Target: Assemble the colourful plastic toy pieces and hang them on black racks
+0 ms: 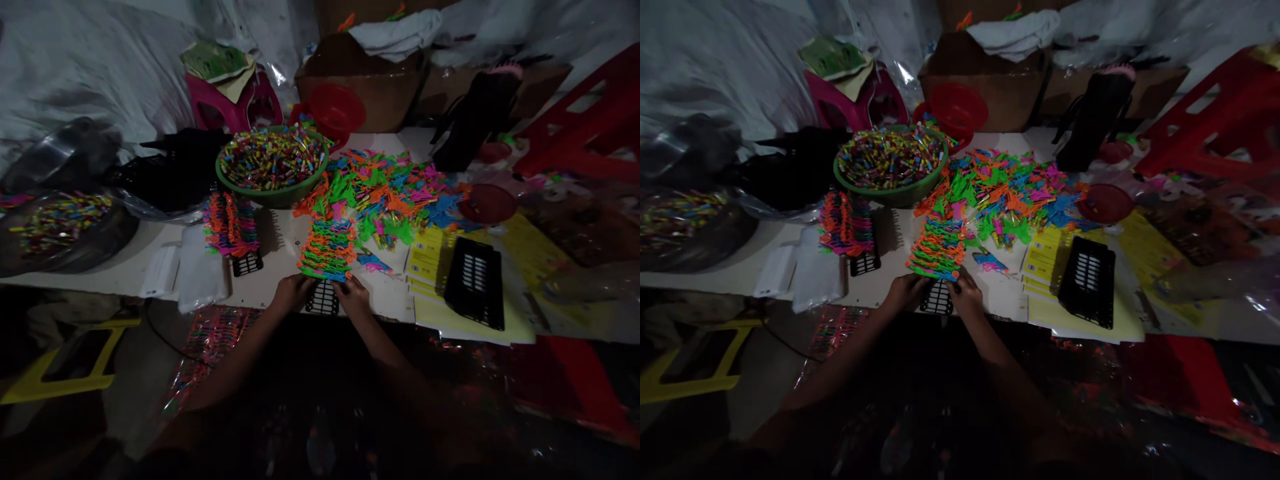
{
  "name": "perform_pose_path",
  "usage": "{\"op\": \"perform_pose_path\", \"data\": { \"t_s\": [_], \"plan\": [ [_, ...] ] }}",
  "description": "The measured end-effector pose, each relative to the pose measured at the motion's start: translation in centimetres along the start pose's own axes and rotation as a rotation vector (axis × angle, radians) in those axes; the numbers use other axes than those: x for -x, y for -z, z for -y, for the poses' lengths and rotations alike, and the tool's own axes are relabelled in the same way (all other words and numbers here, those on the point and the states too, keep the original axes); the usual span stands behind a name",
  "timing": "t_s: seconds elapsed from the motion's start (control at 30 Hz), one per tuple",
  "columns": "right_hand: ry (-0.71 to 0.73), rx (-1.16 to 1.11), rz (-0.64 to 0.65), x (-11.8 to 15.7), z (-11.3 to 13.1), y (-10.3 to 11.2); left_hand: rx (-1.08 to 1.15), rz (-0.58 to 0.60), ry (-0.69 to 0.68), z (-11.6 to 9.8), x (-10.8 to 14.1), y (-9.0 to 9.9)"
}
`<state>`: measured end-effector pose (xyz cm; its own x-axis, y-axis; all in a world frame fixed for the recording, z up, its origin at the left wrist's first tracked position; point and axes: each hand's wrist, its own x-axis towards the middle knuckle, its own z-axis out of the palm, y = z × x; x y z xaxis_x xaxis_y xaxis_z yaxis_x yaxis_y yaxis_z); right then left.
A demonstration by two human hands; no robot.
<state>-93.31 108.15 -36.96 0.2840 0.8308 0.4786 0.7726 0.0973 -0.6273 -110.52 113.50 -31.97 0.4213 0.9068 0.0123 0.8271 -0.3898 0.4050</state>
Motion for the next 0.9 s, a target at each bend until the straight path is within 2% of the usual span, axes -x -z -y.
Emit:
{"op": "perform_pose_path", "data": {
  "t_s": [0.1, 0.27, 0.47, 0.63, 0.8, 0.9],
  "plan": [
    [-0.006, -0.025, -0.001, 0.2, 0.1, 0.0, -0.024, -0.049, -0.023, 0.1, -0.1, -0.5],
    [-0.032, -0.048, -0.026, 0.4, 0.0, 0.1, -0.038, -0.054, -0.054, 0.0, -0.1, -1.2],
    [-0.075, -0.015, 0.023, 0.6, -0.2, 0.1, -0.111, -0.065, 0.055, -0.6, 0.1, -1.7],
    [-0.091, -0.026, 0.046, 0.5, -0.5, 0.0, -0.167, -0.048, 0.079, -1.1, 0.1, -1.6],
    [-0.114, -0.063, 0.130, 0.1, -0.2, 0.5, -0.196, -0.017, 0.139, -1.7, 0.2, -1.3],
    [-0.153, -0.155, 0.274, -0.8, -0.9, 2.3, -0.183, -0.035, 0.159, -1.8, 0.9, -1.2]
  ]
}}
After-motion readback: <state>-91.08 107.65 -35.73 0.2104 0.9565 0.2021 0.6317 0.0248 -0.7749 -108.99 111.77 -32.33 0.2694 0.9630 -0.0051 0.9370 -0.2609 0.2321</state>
